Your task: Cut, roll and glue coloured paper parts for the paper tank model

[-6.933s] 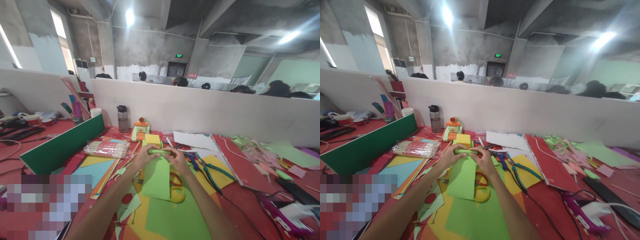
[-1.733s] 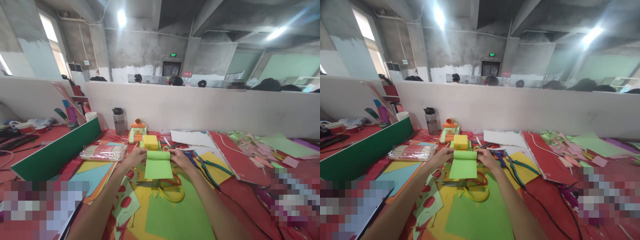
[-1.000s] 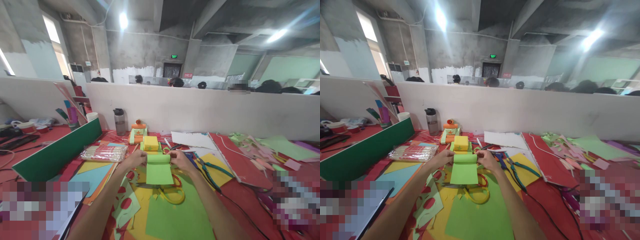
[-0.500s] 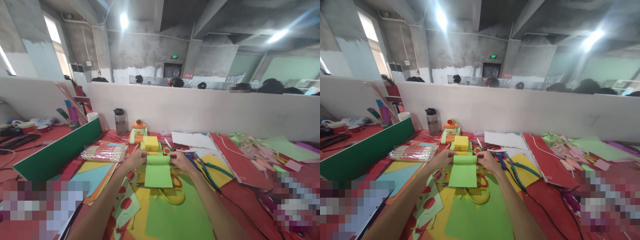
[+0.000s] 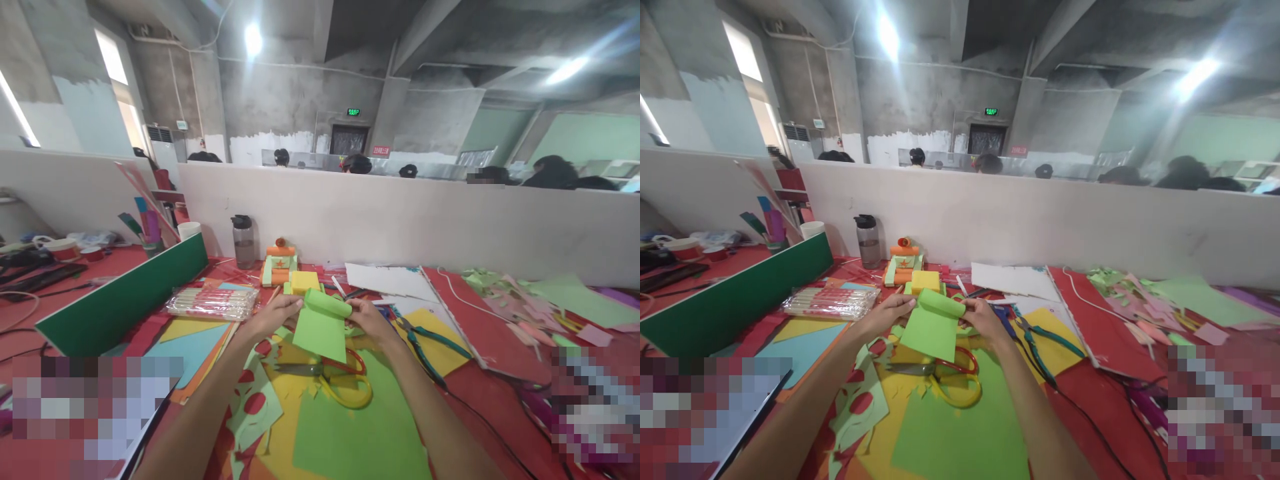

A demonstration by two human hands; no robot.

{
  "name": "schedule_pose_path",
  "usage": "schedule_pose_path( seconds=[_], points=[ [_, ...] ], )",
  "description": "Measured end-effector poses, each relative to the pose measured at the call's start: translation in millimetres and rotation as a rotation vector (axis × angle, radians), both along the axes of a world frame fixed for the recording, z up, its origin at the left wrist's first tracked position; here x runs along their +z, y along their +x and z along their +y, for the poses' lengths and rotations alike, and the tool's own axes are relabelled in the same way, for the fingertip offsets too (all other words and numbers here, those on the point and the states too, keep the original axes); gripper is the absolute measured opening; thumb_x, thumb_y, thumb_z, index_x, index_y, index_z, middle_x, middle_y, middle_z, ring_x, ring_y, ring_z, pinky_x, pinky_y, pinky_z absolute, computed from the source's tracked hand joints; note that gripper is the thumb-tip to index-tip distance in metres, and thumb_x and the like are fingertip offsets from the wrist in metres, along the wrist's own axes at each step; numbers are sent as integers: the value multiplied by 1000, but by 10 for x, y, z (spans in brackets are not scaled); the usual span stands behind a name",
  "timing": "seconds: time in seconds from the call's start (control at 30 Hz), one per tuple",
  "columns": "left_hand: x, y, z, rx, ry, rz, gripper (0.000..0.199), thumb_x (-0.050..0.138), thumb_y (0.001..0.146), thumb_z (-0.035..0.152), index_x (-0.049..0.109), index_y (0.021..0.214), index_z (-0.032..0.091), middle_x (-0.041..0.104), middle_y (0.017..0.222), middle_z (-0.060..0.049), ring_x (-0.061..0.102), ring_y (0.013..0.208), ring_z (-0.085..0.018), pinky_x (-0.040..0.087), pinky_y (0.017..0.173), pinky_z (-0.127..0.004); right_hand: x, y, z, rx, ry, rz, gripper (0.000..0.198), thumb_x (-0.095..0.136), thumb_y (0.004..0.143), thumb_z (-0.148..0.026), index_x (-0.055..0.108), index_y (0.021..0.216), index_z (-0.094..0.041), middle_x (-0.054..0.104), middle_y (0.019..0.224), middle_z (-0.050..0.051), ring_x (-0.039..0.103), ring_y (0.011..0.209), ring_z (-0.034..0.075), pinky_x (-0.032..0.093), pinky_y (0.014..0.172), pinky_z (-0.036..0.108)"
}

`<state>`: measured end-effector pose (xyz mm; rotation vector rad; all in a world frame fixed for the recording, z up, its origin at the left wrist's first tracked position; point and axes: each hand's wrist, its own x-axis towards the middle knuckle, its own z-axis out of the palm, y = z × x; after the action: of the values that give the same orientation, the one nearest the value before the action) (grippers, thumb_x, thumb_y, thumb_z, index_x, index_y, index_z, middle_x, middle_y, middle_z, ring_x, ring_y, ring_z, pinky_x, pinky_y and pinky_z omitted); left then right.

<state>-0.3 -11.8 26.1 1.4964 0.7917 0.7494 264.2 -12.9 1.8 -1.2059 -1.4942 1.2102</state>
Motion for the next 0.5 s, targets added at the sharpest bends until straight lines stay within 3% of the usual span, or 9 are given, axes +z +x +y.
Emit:
schedule_pose_path(
  seconds=[0.2,0.5],
  points=[
    [10,-6,-15,-94,1,-58,43,63,83,58,60,81,16,63,72,-1,61,72,-14,46,69,-25,-44,33,29,-6,13,20,16,73,70,-30,65,75,-16,60,56,-3,52,51,10,40,52,21],
    [-15,1,17,14,-70,-68,45,65,80,60,55,77,16,62,71,-1,61,67,-14,48,68,-28,1,16,-15,16,14,-20,18,75,68,-31,65,72,-17,60,58,-2,53,53,10,40,54,23]
  ],
)
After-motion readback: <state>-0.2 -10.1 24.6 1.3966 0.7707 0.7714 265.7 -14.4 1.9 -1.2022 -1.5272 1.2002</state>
